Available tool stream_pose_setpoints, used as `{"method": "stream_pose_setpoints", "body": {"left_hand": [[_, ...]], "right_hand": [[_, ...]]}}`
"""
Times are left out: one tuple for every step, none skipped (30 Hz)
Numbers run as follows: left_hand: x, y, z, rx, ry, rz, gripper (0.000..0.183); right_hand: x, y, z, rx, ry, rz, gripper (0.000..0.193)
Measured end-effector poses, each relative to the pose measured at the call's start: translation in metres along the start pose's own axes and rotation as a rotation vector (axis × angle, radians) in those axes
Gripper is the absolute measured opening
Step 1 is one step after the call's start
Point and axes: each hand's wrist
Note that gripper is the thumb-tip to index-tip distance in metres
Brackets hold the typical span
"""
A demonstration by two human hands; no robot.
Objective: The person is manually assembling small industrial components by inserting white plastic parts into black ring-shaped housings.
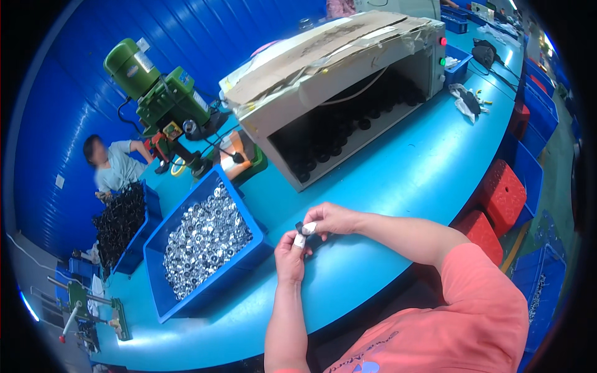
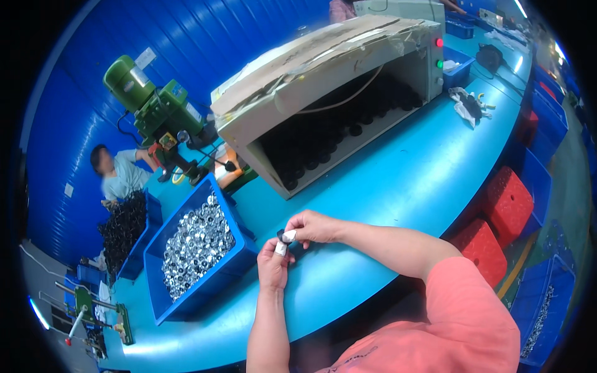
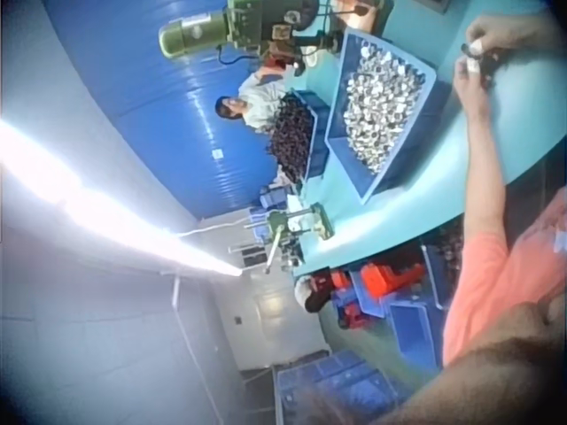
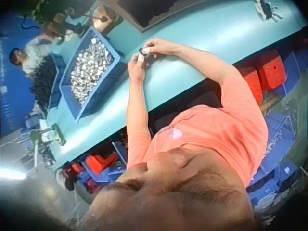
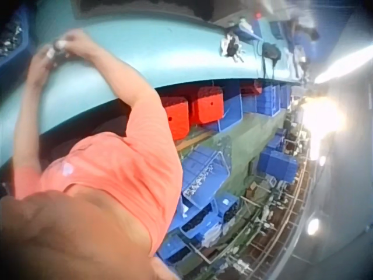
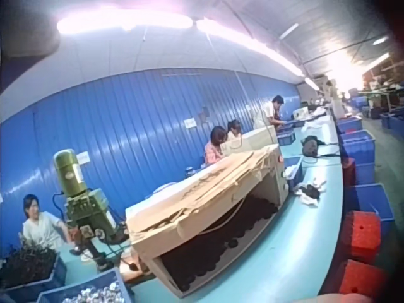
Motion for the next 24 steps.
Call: {"method": "stream_pose_setpoints", "body": {"left_hand": [[-0.001, -0.002, -0.002, -0.001, 0.011, -0.002, 0.014], [0.000, -0.001, -0.003, -0.005, 0.023, -0.001, 0.014], [0.001, 0.000, -0.005, -0.003, 0.059, -0.005, 0.014], [0.001, -0.001, -0.003, 0.004, 0.063, -0.012, 0.014], [0.001, -0.001, -0.002, 0.007, 0.067, -0.020, 0.013], [0.000, -0.001, 0.001, 0.009, 0.069, -0.029, 0.013], [-0.001, -0.001, 0.002, 0.010, 0.038, -0.039, 0.013], [-0.002, -0.001, 0.003, 0.010, 0.023, -0.045, 0.013], [-0.002, -0.002, 0.004, 0.011, 0.009, -0.050, 0.012], [-0.002, -0.002, 0.005, 0.009, 0.011, -0.051, 0.012], [-0.001, -0.002, 0.006, 0.008, 0.024, -0.046, 0.011], [0.000, -0.003, 0.007, 0.008, 0.039, -0.042, 0.011], [-0.001, -0.003, 0.008, 0.003, 0.063, -0.030, 0.011], [-0.001, -0.002, 0.010, 0.016, 0.100, -0.019, 0.010], [-0.001, -0.002, 0.011, 0.031, 0.137, -0.007, 0.009], [-0.005, -0.001, 0.005, 0.064, 0.186, 0.005, 0.009], [-0.006, 0.000, 0.004, 0.075, 0.214, 0.015, 0.010], [-0.007, 0.002, 0.004, 0.084, 0.243, 0.025, 0.011], [-0.004, -0.001, 0.000, 0.088, 0.257, 0.040, 0.014], [0.000, -0.004, -0.004, 0.101, 0.282, 0.059, 0.015], [-0.001, -0.002, -0.001, 0.097, 0.264, 0.052, 0.016], [-0.001, -0.002, 0.002, 0.087, 0.240, 0.043, 0.017], [-0.001, -0.003, 0.001, 0.085, 0.212, 0.033, 0.019], [-0.002, -0.003, 0.001, 0.081, 0.186, 0.009, 0.020]], "right_hand": [[0.000, 0.000, 0.002, -0.009, 0.005, 0.013, 0.021], [-0.004, -0.001, 0.001, 0.002, -0.071, 0.001, 0.019], [-0.008, -0.001, 0.000, 0.015, -0.149, -0.015, 0.018], [-0.009, -0.002, -0.001, 0.024, -0.224, -0.027, 0.017], [-0.011, -0.001, -0.004, 0.028, -0.327, -0.053, 0.016], [-0.012, -0.002, -0.005, 0.036, -0.393, -0.072, 0.015], [-0.013, -0.002, -0.006, 0.038, -0.460, -0.093, 0.015], [-0.014, -0.001, -0.006, 0.044, -0.491, -0.106, 0.015], [-0.014, -0.001, -0.006, 0.050, -0.484, -0.105, 0.015], [-0.014, -0.001, -0.006, 0.058, -0.477, -0.105, 0.015], [-0.013, -0.002, -0.004, 0.067, -0.433, -0.091, 0.015], [-0.012, -0.002, -0.001, 0.072, -0.360, -0.071, 0.015], [-0.008, -0.003, -0.001, 0.080, -0.288, -0.051, 0.015], [-0.004, -0.003, 0.000, 0.085, -0.187, -0.025, 0.016], [0.000, -0.002, 0.001, 0.089, -0.112, -0.004, 0.017], [0.005, 0.000, 0.001, 0.089, -0.039, 0.018, 0.018], [0.010, 0.003, 0.002, 0.088, 0.009, 0.034, 0.020], [0.009, 0.004, 0.003, 0.081, 0.062, 0.053, 0.021], [0.009, 0.008, 0.007, 0.059, 0.117, 0.070, 0.022], [0.008, 0.008, 0.010, 0.031, 0.179, 0.088, 0.022], [0.007, 0.008, 0.011, 0.033, 0.222, 0.111, 0.022], [0.007, 0.007, 0.012, 0.036, 0.264, 0.134, 0.022], [0.007, 0.008, 0.013, 0.018, 0.315, 0.163, 0.022], [0.006, 0.006, 0.011, 0.010, 0.342, 0.185, 0.022]]}}
Point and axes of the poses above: each hand's wrist, its own y-axis away from the middle knuckle, its own z-axis out of the back of the hand, x = y × z, and after that the axes turned 7 degrees about -z, right-handed
